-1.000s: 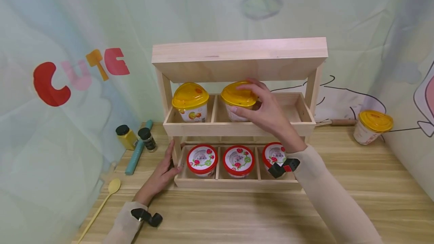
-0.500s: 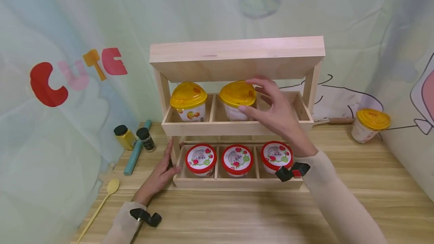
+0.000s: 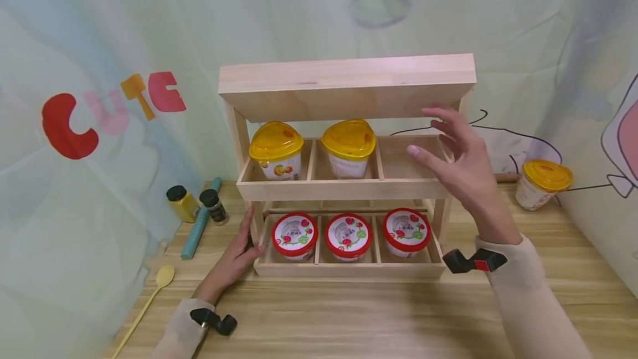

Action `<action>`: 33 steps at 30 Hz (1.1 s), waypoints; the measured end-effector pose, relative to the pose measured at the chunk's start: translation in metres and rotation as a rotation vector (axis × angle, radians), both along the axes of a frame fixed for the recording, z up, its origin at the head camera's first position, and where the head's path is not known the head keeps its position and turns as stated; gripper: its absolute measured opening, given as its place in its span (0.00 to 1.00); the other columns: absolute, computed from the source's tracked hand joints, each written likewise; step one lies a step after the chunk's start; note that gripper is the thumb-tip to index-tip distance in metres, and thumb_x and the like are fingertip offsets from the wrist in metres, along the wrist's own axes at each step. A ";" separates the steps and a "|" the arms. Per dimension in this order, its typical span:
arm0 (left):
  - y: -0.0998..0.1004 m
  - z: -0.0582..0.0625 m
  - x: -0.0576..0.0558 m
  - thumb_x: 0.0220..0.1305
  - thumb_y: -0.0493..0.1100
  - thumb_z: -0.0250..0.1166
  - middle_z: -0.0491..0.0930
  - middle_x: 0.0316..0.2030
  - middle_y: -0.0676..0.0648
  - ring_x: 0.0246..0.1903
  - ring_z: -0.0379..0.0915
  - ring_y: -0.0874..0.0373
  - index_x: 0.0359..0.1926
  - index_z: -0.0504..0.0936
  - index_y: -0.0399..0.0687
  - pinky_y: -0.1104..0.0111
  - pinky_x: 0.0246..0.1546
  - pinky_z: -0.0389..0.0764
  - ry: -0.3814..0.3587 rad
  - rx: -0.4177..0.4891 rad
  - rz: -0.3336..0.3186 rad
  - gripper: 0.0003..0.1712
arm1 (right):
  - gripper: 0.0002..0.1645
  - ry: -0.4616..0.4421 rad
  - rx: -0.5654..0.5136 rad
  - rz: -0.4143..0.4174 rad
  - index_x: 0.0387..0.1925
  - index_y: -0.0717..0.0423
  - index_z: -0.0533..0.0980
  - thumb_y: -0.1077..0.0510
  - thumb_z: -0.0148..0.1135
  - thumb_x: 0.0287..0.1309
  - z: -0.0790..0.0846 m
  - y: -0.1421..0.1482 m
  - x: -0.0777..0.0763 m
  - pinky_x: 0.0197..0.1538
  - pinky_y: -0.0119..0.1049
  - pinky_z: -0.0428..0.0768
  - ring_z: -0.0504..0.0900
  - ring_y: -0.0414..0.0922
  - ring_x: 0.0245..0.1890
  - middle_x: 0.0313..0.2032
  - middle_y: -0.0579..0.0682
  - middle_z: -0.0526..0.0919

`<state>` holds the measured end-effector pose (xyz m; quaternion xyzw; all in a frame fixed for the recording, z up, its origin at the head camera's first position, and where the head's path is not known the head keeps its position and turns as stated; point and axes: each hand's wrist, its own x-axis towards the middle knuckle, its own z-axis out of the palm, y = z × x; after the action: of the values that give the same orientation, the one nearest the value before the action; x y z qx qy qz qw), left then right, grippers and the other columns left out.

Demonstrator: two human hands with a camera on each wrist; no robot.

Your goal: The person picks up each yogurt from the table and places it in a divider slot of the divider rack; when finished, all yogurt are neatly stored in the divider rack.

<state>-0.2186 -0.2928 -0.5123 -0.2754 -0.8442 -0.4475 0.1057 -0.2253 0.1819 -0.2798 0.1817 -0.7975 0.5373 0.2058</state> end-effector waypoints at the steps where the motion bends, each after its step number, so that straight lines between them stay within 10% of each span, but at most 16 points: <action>1: 0.000 0.000 0.000 0.73 0.32 0.61 0.60 0.81 0.27 0.79 0.46 0.80 0.88 0.33 0.51 0.83 0.73 0.49 0.000 -0.001 0.000 0.56 | 0.39 0.003 -0.005 -0.013 0.75 0.42 0.72 0.56 0.75 0.65 0.000 0.004 0.001 0.83 0.58 0.64 0.68 0.54 0.78 0.78 0.44 0.69; 18: 0.000 -0.001 0.000 0.73 0.34 0.62 0.60 0.80 0.27 0.80 0.49 0.74 0.88 0.34 0.51 0.83 0.73 0.50 -0.003 0.004 0.005 0.57 | 0.40 -0.055 -0.061 -0.272 0.77 0.35 0.69 0.53 0.73 0.67 -0.021 0.066 -0.005 0.84 0.45 0.60 0.67 0.51 0.77 0.80 0.43 0.67; 33: -0.001 -0.003 0.000 0.73 0.32 0.61 0.59 0.81 0.26 0.79 0.47 0.79 0.88 0.34 0.50 0.83 0.73 0.50 0.001 0.011 -0.006 0.57 | 0.41 -0.279 -0.037 -0.497 0.79 0.20 0.63 0.37 0.68 0.69 -0.054 0.116 -0.031 0.83 0.66 0.58 0.56 0.58 0.85 0.86 0.44 0.54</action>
<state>-0.2191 -0.2941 -0.5149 -0.2776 -0.8407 -0.4526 0.1061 -0.2560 0.2974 -0.3338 -0.0987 -0.8283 0.5045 0.2226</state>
